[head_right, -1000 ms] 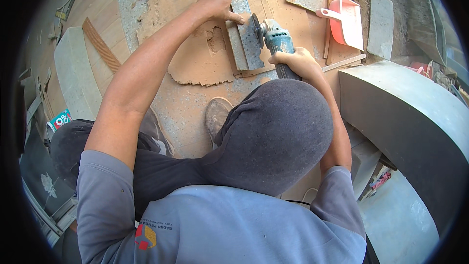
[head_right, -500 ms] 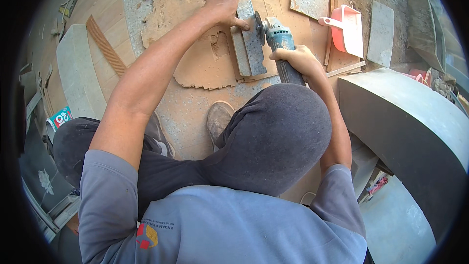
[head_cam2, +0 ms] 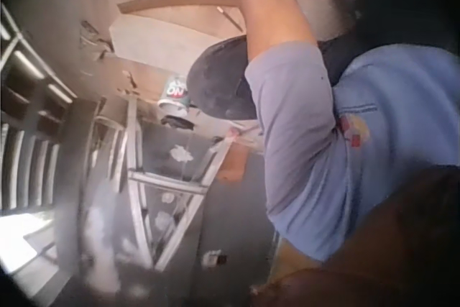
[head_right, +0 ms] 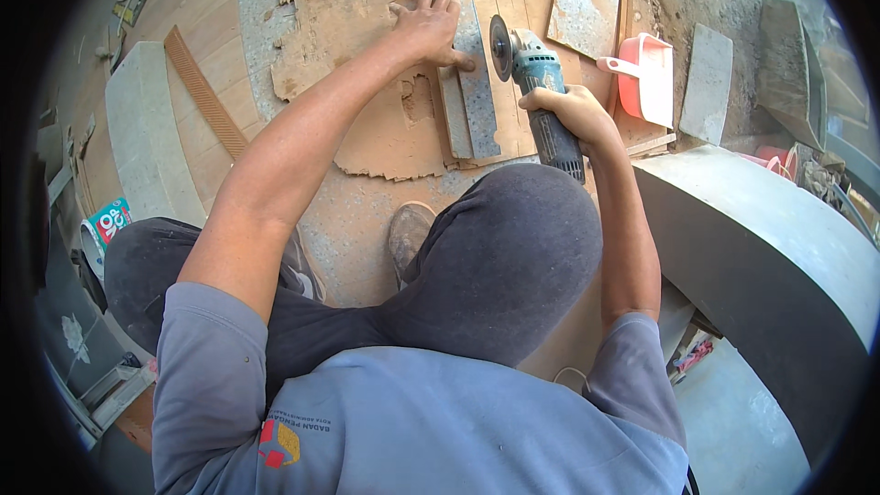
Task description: Marking and cutting stone tiles using a ruler, pen, and an angle grinder.
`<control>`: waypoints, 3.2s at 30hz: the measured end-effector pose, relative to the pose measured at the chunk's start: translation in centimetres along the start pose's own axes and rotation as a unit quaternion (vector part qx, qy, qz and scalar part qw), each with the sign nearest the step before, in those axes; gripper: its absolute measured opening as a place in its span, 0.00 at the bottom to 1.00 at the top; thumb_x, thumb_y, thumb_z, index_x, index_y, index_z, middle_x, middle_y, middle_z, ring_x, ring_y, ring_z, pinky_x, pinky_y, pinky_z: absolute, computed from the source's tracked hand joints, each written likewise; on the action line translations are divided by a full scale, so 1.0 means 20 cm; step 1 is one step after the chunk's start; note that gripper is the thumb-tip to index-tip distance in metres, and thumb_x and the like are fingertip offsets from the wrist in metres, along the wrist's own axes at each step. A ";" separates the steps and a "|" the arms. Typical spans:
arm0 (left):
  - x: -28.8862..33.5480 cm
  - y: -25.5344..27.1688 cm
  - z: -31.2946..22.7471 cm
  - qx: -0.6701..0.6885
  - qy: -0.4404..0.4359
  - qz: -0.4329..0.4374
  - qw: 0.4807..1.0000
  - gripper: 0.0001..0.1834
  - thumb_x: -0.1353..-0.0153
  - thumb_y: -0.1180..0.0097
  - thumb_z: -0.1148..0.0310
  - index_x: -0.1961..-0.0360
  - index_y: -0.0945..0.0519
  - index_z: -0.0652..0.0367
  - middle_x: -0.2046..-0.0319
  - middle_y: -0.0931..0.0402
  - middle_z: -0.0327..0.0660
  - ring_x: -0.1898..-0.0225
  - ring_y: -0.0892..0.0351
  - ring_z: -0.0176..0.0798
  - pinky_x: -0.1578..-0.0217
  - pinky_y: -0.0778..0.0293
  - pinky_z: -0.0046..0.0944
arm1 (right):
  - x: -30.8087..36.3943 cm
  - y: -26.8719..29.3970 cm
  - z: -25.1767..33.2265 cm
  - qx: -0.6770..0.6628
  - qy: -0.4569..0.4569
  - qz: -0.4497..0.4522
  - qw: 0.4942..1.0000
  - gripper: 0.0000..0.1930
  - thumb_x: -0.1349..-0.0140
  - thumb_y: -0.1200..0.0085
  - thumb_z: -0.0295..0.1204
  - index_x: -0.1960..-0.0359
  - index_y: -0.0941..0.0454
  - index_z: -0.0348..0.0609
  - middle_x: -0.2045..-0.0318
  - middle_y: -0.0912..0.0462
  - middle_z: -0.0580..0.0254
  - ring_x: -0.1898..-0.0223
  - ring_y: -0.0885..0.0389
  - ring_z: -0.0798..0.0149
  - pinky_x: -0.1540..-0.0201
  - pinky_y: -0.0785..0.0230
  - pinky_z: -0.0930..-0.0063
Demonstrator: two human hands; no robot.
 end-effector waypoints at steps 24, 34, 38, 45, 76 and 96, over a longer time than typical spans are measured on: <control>0.00 0.01 0.02 0.008 -0.016 -0.049 0.999 0.64 0.46 0.28 0.32 0.21 0.44 0.62 0.17 0.56 0.55 0.19 0.50 0.63 0.36 0.40 0.93 | 0.02 -0.04 0.00 0.031 -0.049 -0.018 0.998 0.29 0.52 0.30 0.45 0.61 0.15 0.26 0.73 0.18 0.52 0.79 0.19 0.64 0.79 0.28 0.70; 0.02 0.02 0.03 0.018 -0.022 -0.053 0.998 0.64 0.46 0.28 0.33 0.20 0.44 0.62 0.17 0.57 0.56 0.19 0.49 0.62 0.35 0.40 0.91 | -0.04 -0.02 0.08 0.032 -0.057 0.000 0.998 0.28 0.49 0.30 0.45 0.60 0.17 0.27 0.72 0.17 0.52 0.79 0.19 0.65 0.78 0.27 0.70; 0.01 0.01 0.02 0.014 -0.023 -0.052 0.998 0.64 0.46 0.28 0.33 0.20 0.44 0.63 0.17 0.57 0.56 0.19 0.49 0.63 0.36 0.40 0.92 | -0.09 0.00 0.08 0.028 -0.056 0.003 0.998 0.27 0.46 0.31 0.44 0.60 0.19 0.27 0.72 0.18 0.52 0.80 0.19 0.64 0.78 0.25 0.70; 0.01 0.02 0.03 0.023 -0.025 -0.057 0.998 0.64 0.46 0.29 0.32 0.20 0.44 0.63 0.17 0.57 0.56 0.19 0.51 0.64 0.39 0.41 0.95 | -0.14 0.01 0.14 0.002 -0.030 -0.006 1.000 0.30 0.48 0.29 0.45 0.60 0.18 0.23 0.72 0.17 0.51 0.80 0.18 0.64 0.81 0.25 0.71; 0.00 0.01 0.03 0.013 -0.023 -0.057 0.998 0.64 0.46 0.30 0.31 0.20 0.44 0.60 0.17 0.57 0.55 0.19 0.49 0.62 0.38 0.40 0.94 | 0.07 -0.05 -0.04 -0.013 -0.059 0.010 0.998 0.26 0.48 0.30 0.43 0.60 0.17 0.27 0.71 0.17 0.55 0.76 0.19 0.66 0.74 0.27 0.71; 0.00 0.01 0.02 0.018 -0.021 -0.052 0.998 0.65 0.46 0.30 0.31 0.20 0.45 0.62 0.17 0.57 0.56 0.19 0.49 0.63 0.37 0.40 0.93 | -0.01 -0.05 0.00 0.017 -0.051 -0.007 0.999 0.27 0.50 0.30 0.45 0.60 0.15 0.28 0.72 0.17 0.54 0.78 0.19 0.66 0.76 0.27 0.71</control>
Point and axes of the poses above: each hand's wrist, its own x-axis away from the middle knuckle, its own y-axis out of the back of the hand, z = x × y, the point moved 9 cm from there along -x, towards the middle knuckle
